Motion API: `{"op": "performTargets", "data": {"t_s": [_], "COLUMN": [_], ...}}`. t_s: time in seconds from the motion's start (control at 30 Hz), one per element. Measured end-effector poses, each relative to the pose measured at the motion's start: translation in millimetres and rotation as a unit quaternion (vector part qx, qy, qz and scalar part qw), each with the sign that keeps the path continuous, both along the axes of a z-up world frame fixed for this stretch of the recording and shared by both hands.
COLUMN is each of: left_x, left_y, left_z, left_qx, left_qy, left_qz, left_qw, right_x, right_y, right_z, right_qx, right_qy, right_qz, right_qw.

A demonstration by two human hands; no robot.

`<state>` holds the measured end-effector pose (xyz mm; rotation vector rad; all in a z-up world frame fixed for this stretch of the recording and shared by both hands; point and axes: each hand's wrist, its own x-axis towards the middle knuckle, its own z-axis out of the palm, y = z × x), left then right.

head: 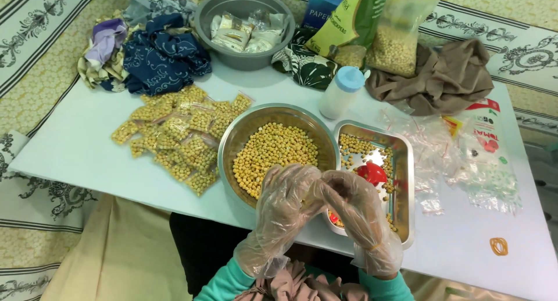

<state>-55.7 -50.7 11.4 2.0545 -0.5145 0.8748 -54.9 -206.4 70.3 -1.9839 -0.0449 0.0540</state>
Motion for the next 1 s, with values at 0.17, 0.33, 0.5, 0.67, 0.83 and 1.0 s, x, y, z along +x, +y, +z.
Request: {"op": "performTargets", "data": {"t_s": [0.17, 0.33, 0.5, 0.67, 0.83, 1.0], "left_x": [16, 19, 22, 24, 25, 24], "left_y": [2, 36, 72, 77, 71, 71], "left_z": [-26, -14, -3, -3, -13, 14], "left_qx": [0.007, -0.05, -0.258, -0.246, -0.213, -0.303], "left_qy": [-0.061, 0.012, 0.225, 0.234, 0.25, 0.379], "left_qz": [0.093, 0.073, 0.009, 0.015, 0.025, -0.068], "left_qw": [0.994, 0.996, 0.94, 0.941, 0.944, 0.872], "right_x": [17, 36, 76, 115, 102, 101], "right_y": [9, 27, 34, 36, 41, 32], "right_z": [-1, 20, 22, -39, -59, -69], "right_qx": [-0.097, -0.179, -0.297, -0.375, -0.351, -0.377], "right_qy": [-0.012, -0.026, -0.045, -0.026, -0.04, 0.067], "right_qz": [0.014, 0.081, 0.155, 0.251, 0.309, 0.241], "right_qw": [0.995, 0.98, 0.941, 0.892, 0.883, 0.892]}}
